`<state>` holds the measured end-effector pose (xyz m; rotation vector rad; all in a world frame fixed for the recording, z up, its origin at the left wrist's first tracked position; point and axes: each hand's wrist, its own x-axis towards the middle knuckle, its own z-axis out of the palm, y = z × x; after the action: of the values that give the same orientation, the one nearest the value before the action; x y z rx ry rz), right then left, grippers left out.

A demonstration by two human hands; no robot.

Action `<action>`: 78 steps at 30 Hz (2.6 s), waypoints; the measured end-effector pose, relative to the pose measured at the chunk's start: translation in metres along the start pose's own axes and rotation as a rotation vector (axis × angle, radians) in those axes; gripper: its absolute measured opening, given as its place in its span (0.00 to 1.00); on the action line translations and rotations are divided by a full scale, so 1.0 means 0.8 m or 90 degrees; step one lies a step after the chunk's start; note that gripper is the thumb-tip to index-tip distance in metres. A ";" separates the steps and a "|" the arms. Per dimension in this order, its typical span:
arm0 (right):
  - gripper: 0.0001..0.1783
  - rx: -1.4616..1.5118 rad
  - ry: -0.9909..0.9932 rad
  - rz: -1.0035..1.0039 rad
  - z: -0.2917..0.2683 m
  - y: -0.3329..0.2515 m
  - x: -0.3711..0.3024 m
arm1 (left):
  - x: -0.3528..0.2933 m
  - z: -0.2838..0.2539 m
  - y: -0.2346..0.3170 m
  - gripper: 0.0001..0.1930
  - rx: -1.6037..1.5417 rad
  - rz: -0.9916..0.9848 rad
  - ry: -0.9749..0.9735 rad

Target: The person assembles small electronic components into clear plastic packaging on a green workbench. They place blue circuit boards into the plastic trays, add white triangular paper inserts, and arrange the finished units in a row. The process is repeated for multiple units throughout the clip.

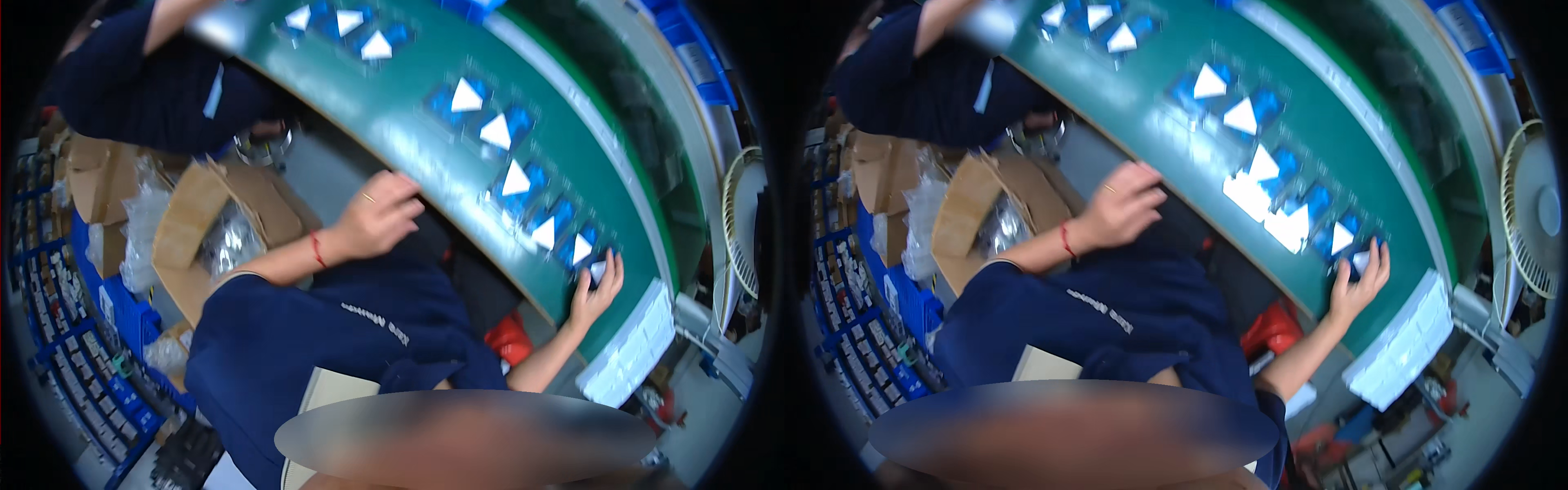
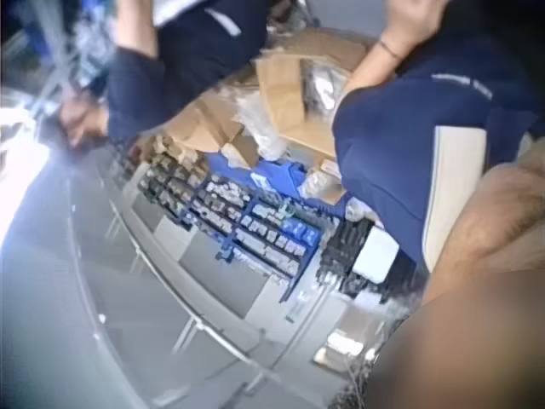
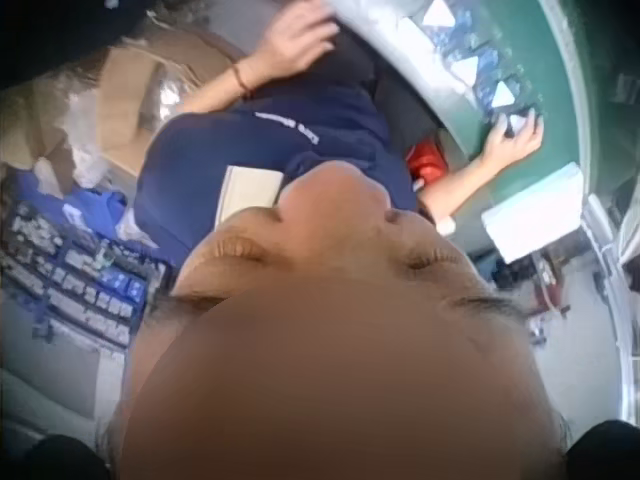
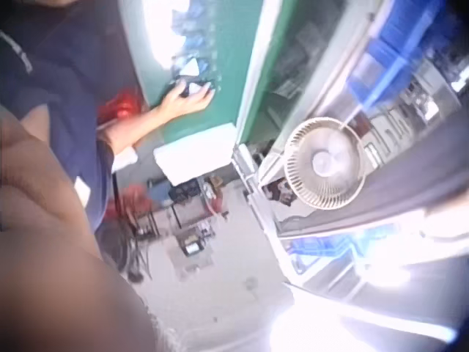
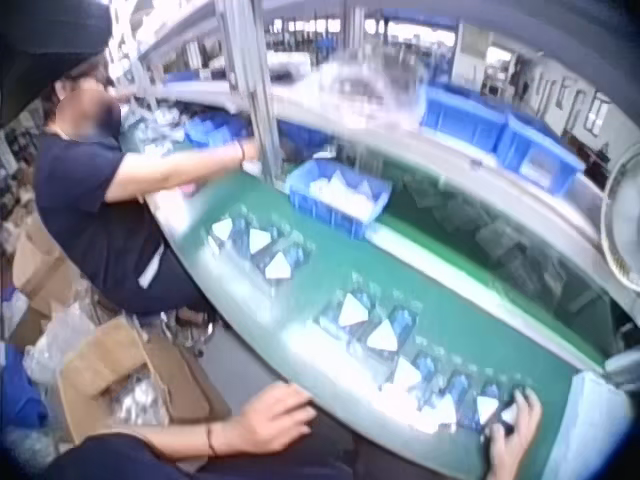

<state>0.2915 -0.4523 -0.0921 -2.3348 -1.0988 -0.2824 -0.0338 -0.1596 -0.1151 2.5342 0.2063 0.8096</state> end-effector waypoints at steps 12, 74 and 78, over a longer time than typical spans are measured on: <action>0.30 -0.095 -0.035 -0.063 0.001 0.018 -0.002 | -0.481 0.061 0.089 0.21 -0.266 -1.409 -0.134; 0.32 -0.081 0.006 -0.052 0.004 0.025 -0.007 | -0.080 0.209 0.164 0.20 -0.778 -0.369 -0.399; 0.34 -0.100 -0.002 -0.047 0.001 0.021 -0.006 | -0.126 0.200 0.092 0.20 -0.638 -0.555 -0.352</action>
<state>0.3015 -0.4637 -0.1009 -2.4350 -1.2060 -0.4052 -0.0232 -0.3143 -0.2462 1.3867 0.5065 -0.1556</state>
